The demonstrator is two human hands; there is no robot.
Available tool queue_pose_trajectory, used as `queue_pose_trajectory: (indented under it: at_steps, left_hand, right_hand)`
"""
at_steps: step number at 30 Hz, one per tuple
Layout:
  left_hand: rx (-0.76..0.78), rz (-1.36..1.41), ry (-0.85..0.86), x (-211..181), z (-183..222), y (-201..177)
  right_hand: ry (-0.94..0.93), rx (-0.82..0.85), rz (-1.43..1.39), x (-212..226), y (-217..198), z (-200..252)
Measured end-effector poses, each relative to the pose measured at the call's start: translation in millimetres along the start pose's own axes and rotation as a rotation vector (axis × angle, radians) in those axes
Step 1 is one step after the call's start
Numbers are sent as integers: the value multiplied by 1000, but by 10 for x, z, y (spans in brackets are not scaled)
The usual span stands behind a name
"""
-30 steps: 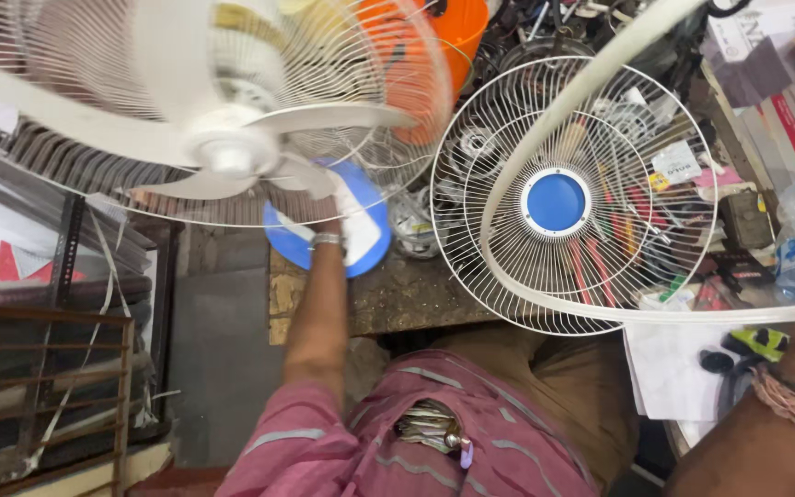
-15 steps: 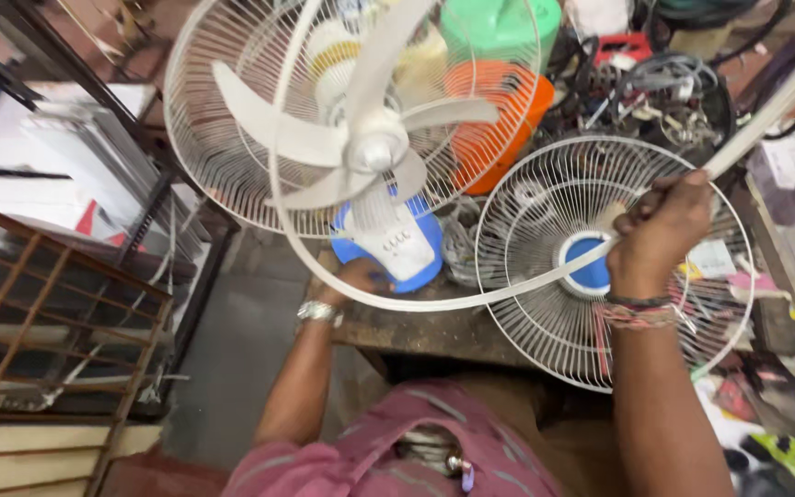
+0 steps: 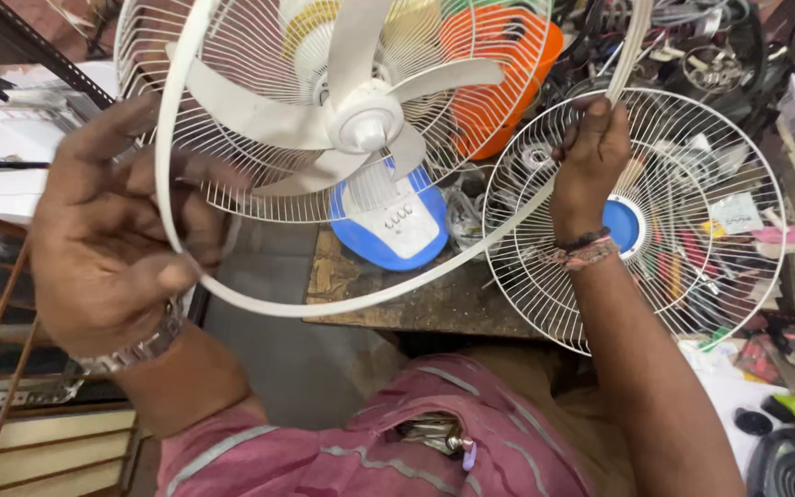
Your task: The person repairs a white table fan by manipulating its power cord and using a screwdriver to adjust components on the fan's front grill. The person repeatedly handles the cord and the grill, occasionally using the screwdriver to tighten or loosen parts.
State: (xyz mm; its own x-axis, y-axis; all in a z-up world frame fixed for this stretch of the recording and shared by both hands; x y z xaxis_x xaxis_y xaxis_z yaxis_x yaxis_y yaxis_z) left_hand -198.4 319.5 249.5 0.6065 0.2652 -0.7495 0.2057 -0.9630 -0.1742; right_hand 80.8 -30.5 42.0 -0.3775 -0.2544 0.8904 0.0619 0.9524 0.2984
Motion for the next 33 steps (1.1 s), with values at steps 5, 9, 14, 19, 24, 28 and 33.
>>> queue_pose_trajectory:
  at_steps: [5,9,14,19,24,28,33]
  left_hand:
    - [-314,-385,264,-41,-279,-290]
    - [-229,-948,537,115,-699,-352]
    - [-247,-1331,670,285,-646,-201]
    - [-266,-1238,634,482,-615,-309]
    - [-263,-1247,685,653,-560,-452]
    - [-227,-1172,760,725,-591,-534]
    - [-238,-1206,747,757,-579,-562]
  right_hand:
    - [-98,175,-1,195,142,-160]
    - [-200,230,390,253,167,-397]
    - [-255,209,539,117,272,-678]
    - [-103,285,495,-175,339,-666]
    - [-5,223,513,-280,295,-590]
    - [-3,227,473,-291,300,-571]
    - [8,227,455,-347,306,-559]
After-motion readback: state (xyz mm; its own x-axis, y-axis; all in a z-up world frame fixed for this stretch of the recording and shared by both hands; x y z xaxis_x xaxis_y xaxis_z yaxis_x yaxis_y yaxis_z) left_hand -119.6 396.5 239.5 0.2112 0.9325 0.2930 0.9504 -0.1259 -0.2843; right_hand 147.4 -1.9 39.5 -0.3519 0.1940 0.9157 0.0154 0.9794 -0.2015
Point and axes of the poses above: each hand's wrist, its own z-axis away from the middle knuckle, its own y-axis out of the palm, x = y × z, the point moved 7 cm from there along -z, towards the middle knuckle, and after that the axes turned 3 degrees about y, right-handed, at the moved point
